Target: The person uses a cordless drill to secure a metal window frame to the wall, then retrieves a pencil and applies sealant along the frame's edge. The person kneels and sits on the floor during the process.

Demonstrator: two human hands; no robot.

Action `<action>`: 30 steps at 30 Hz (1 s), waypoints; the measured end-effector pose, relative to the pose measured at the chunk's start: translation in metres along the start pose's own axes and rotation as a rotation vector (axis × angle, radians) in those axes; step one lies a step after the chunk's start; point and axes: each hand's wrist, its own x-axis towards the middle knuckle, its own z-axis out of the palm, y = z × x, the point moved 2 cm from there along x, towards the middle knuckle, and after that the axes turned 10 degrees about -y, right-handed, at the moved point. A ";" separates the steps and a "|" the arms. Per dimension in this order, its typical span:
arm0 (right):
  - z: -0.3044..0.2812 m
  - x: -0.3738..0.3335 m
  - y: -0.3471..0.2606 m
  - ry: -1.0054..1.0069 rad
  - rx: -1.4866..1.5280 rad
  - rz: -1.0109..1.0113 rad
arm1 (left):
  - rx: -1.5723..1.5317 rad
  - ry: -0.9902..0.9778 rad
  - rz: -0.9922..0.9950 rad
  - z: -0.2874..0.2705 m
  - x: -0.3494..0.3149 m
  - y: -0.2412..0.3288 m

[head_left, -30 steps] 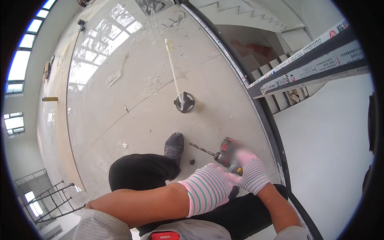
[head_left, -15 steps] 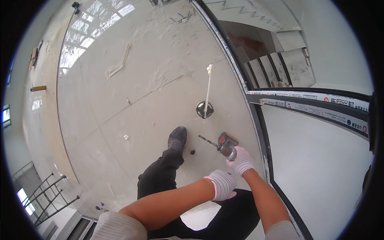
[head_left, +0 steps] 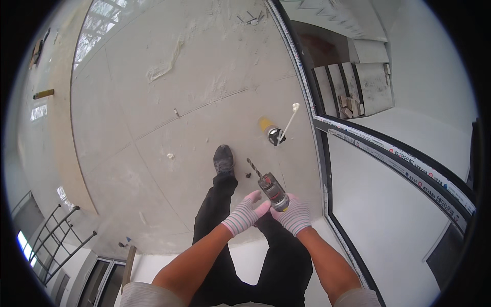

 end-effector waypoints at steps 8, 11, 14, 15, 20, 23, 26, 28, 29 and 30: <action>-0.033 -0.077 -0.149 -0.150 0.207 -0.109 | -0.388 0.250 0.190 -0.055 -0.068 0.093; -0.057 -0.100 -0.197 -0.152 0.226 -0.229 | -0.340 0.358 0.215 -0.076 -0.090 0.139; -0.069 -0.108 -0.222 -0.216 0.294 -0.480 | -0.405 0.447 0.250 -0.103 -0.107 0.180; -0.081 -0.114 -0.228 -0.201 0.347 -0.576 | -0.449 0.472 0.264 -0.111 -0.111 0.196; -0.133 -0.101 -0.238 -0.225 0.272 -0.972 | -0.560 0.596 0.324 -0.122 -0.135 0.299; -0.159 -0.078 -0.268 -0.182 0.109 -1.087 | -0.612 0.661 0.462 -0.119 -0.139 0.333; -0.185 -0.059 -0.300 -0.025 -0.003 -1.190 | -0.622 0.689 0.563 -0.119 -0.129 0.352; -0.204 -0.044 -0.317 0.026 0.174 -1.170 | -0.667 0.679 0.586 -0.118 -0.117 0.372; -0.211 -0.031 -0.322 -0.122 0.243 -1.146 | -0.687 0.692 0.579 -0.119 -0.110 0.382; -0.219 -0.017 -0.327 -0.156 0.290 -1.138 | -0.704 0.706 0.572 -0.123 -0.102 0.391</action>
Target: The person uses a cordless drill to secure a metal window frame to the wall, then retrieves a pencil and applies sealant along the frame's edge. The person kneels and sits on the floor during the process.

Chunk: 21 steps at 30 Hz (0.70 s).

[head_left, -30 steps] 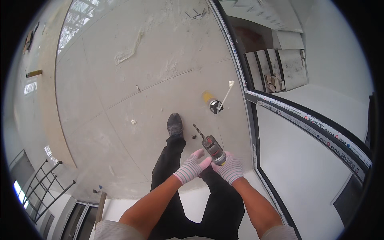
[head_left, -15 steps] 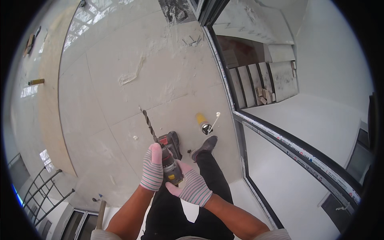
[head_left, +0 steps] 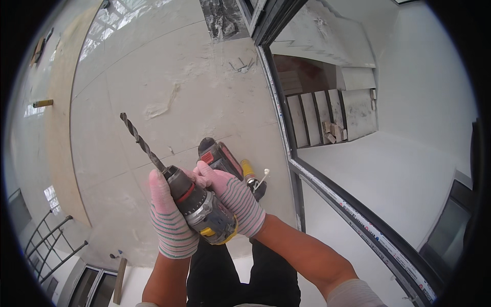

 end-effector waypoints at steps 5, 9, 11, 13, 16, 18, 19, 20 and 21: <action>-0.053 0.047 0.032 0.096 0.363 0.131 | -0.085 -0.239 -0.079 0.013 0.084 -0.003; -0.114 0.074 0.027 0.377 1.382 0.347 | 0.097 -0.185 -0.026 -0.008 0.146 -0.047; -0.147 0.062 0.044 0.388 1.509 0.195 | 0.051 -0.128 -0.183 -0.048 0.168 -0.096; -0.184 0.041 0.081 0.493 1.068 0.266 | 0.017 -0.034 -0.351 -0.086 0.181 -0.153; -0.237 0.023 0.123 0.530 -0.511 0.581 | 0.012 0.148 -0.566 -0.142 0.173 -0.224; -0.264 0.000 0.160 0.737 -0.177 0.570 | 0.024 0.189 -0.643 -0.154 0.165 -0.261; -0.273 -0.007 0.172 0.842 -0.008 0.569 | 0.040 0.241 -0.663 -0.155 0.161 -0.276; -0.271 -0.017 0.188 0.847 0.041 0.605 | 0.020 0.279 -0.662 -0.157 0.152 -0.288; -0.275 -0.026 0.201 0.862 0.089 0.642 | 0.004 0.310 -0.663 -0.155 0.151 -0.294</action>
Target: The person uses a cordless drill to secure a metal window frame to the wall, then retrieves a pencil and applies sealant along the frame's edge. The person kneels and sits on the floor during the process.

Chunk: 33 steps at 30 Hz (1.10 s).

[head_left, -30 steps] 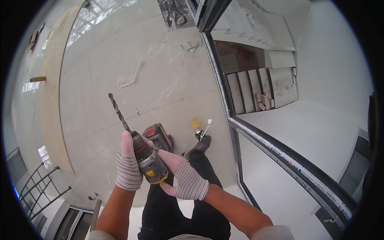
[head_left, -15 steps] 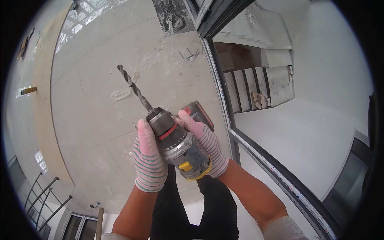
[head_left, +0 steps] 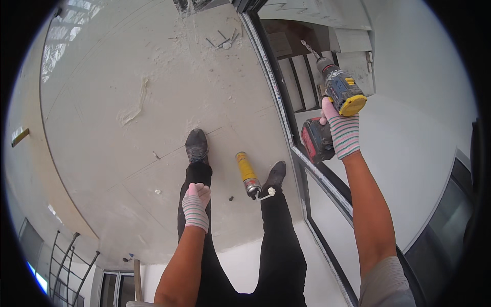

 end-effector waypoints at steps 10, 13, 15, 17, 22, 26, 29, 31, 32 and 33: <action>-0.029 0.026 0.166 0.071 0.269 0.424 | 0.167 0.090 0.137 0.031 0.013 -0.038; -0.031 0.026 0.196 0.045 0.376 0.489 | 0.212 0.088 0.157 0.042 0.009 -0.041; -0.027 0.028 0.214 0.042 0.413 0.506 | 0.255 0.112 0.148 0.053 0.007 -0.042; -0.023 0.033 0.229 0.035 0.473 0.516 | 0.268 0.111 0.149 0.055 0.008 -0.045; -0.018 0.043 0.241 0.049 0.509 0.556 | 0.304 0.121 0.169 0.063 0.005 -0.047; -0.019 0.050 0.250 0.039 0.511 0.549 | 0.332 0.083 0.172 0.065 0.004 -0.048; -0.019 0.053 0.255 0.033 0.515 0.537 | 0.351 0.066 0.175 0.065 0.004 -0.049; -0.019 0.054 0.256 0.032 0.523 0.537 | 0.357 0.067 0.172 0.068 0.004 -0.049; -0.019 0.054 0.257 0.030 0.526 0.539 | 0.354 0.060 0.171 0.069 0.005 -0.049; -0.020 0.053 0.258 0.028 0.530 0.540 | 0.352 0.053 0.170 0.069 0.005 -0.050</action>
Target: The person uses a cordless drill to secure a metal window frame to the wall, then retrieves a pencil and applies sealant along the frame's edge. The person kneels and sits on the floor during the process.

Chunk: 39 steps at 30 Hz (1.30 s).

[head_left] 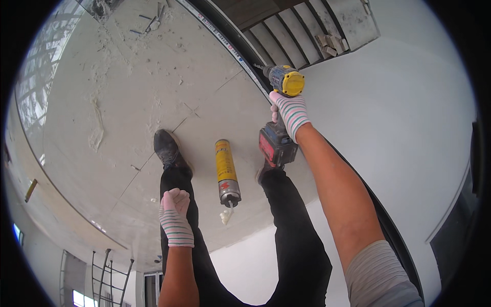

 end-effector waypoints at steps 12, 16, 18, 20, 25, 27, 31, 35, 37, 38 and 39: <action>0.001 -0.003 -0.001 0.022 -0.024 0.046 | -0.012 -0.018 0.011 0.013 -0.005 0.007; 0.002 0.001 0.001 0.023 -0.026 0.049 | -0.027 -0.020 0.028 0.014 -0.007 0.006; 0.004 0.005 0.000 0.025 -0.040 0.045 | -0.051 -0.033 0.030 0.012 0.000 0.005; 0.005 0.004 0.001 0.019 -0.082 0.022 | -0.042 -0.033 0.018 0.010 -0.001 0.004; -0.005 0.010 0.002 0.001 -0.119 0.013 | -0.089 -0.065 0.070 0.012 -0.004 0.001; -0.002 0.007 -0.002 0.024 -0.142 0.014 | -0.099 -0.055 0.067 0.011 -0.002 -0.002; 0.001 0.004 -0.009 0.001 -0.180 0.040 | -0.108 -0.061 0.061 0.011 -0.001 0.001; -0.006 0.014 -0.007 -0.011 -0.198 0.041 | -0.101 -0.075 0.065 0.011 0.000 -0.001; -0.008 0.017 -0.005 0.003 -0.187 0.029 | -0.105 -0.072 0.056 0.011 0.001 -0.001; -0.006 0.015 -0.006 -0.001 -0.195 0.026 | -0.105 -0.068 0.056 0.011 0.001 0.000; -0.004 0.013 -0.008 -0.003 -0.203 0.023 | -0.103 -0.064 0.055 0.012 0.000 0.001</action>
